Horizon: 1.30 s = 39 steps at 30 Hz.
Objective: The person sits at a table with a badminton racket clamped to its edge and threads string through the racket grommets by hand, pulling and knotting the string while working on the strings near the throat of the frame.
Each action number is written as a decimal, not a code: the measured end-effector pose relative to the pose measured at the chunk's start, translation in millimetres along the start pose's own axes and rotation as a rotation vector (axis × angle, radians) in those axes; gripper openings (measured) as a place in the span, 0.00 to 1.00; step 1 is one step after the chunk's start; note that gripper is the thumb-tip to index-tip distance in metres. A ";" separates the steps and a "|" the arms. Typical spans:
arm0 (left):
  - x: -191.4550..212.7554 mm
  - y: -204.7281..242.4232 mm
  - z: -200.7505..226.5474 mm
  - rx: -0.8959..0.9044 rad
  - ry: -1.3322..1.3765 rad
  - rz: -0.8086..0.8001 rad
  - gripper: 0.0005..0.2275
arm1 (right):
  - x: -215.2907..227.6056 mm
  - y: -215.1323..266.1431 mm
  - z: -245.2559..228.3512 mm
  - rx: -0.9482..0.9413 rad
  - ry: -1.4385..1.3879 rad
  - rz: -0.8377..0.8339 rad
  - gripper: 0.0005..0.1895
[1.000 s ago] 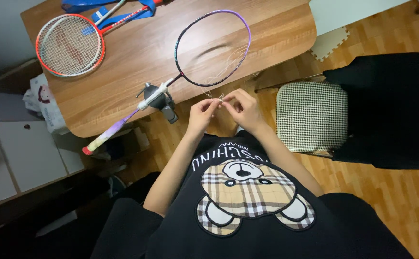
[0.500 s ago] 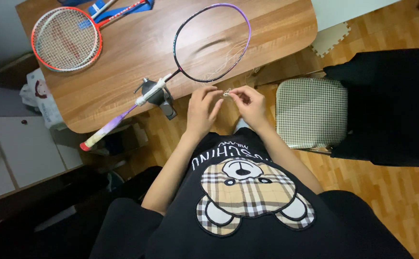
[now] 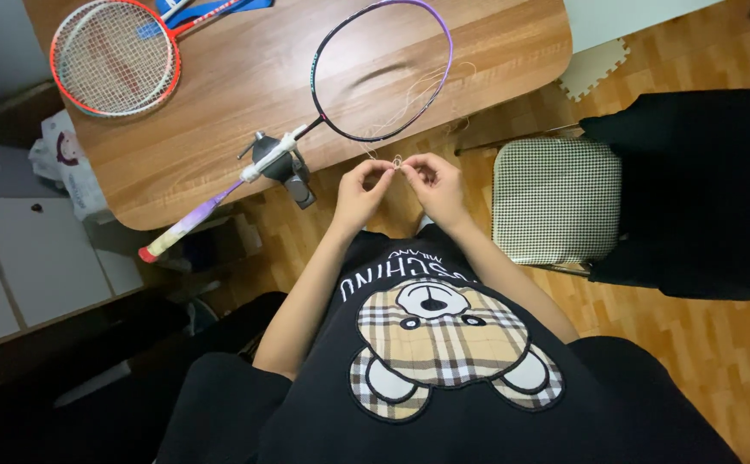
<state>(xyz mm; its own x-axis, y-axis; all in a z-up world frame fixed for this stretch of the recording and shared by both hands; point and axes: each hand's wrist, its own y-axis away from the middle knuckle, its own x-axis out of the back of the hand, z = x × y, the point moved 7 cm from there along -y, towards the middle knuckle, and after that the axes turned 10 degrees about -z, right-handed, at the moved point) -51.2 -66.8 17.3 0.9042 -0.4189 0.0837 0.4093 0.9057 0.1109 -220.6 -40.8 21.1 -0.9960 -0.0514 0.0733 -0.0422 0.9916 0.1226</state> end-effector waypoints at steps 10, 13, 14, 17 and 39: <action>2.4 -0.1 31.8 0.162 -0.088 0.044 0.05 | -2.1 1.9 -34.7 0.109 0.193 0.012 0.03; 3.3 -0.8 39.8 0.057 -0.164 0.055 0.05 | -4.6 2.1 -37.3 0.106 0.191 0.009 0.02; 3.1 -1.7 40.3 0.045 -0.174 0.052 0.05 | -5.3 2.3 -38.7 0.124 0.203 0.006 0.03; 3.5 -2.3 41.0 0.028 -0.197 0.045 0.05 | -6.9 2.8 -44.2 0.145 0.218 0.005 0.03; 5.1 -16.6 23.5 0.052 -0.203 0.000 0.06 | -2.3 0.9 -28.0 0.105 0.247 0.099 0.04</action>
<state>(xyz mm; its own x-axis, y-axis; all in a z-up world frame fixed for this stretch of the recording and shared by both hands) -56.3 -85.6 39.2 0.8587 -0.4286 0.2809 0.3981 0.9031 0.1610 -216.2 -43.1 48.7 -0.9469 0.0318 0.3199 0.0337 0.9994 0.0005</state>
